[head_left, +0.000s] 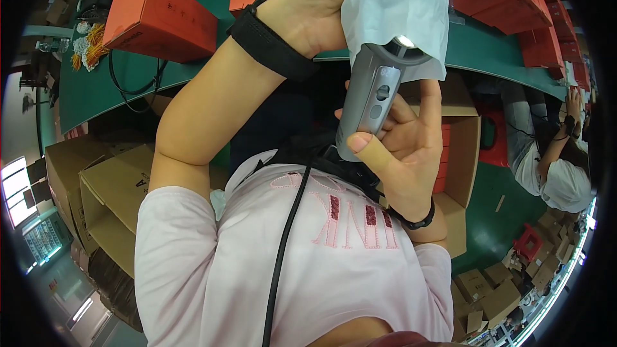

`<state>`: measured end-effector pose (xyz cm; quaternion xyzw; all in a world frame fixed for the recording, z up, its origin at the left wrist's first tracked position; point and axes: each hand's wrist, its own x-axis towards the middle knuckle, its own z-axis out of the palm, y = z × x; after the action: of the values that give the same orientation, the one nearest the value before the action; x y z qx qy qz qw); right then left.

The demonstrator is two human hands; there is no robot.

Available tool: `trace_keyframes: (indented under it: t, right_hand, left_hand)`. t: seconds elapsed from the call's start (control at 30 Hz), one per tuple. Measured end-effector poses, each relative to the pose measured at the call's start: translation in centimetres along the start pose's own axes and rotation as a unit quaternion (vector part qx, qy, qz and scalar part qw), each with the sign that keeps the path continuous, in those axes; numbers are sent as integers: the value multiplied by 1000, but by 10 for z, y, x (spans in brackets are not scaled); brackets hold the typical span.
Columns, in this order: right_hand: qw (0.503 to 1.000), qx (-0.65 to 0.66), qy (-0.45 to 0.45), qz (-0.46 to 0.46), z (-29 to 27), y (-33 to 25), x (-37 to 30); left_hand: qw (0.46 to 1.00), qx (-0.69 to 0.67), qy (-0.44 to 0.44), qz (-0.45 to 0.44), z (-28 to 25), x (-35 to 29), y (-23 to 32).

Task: Packaging handheld fans into individual red boxes and then into larger cartons.

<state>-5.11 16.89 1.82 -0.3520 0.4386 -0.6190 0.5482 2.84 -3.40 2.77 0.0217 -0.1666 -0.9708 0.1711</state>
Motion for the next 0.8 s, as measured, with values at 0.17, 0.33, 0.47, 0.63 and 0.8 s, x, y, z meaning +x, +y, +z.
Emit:
trace_keyframes:
  t: [0.17,0.33,0.47,0.63,0.8]
  right_hand:
    - [1000,-9,-2,-9,-1,2,1]
    - [1000,-6,0,-7,-2,3,2]
    - [1000,-7,5,-8,-4,3,1]
    - [1000,-9,6,-10,-5,4,1]
    - [998,-3,38,-53,-5,4,3]
  left_hand:
    - [1000,19,7,6,1,0,0]
    - [998,28,60,6,3,0,-1]
    - [997,23,73,-7,9,-2,0]
    - [997,23,72,17,7,-2,-2]
    - [991,32,123,35,4,1,-2]
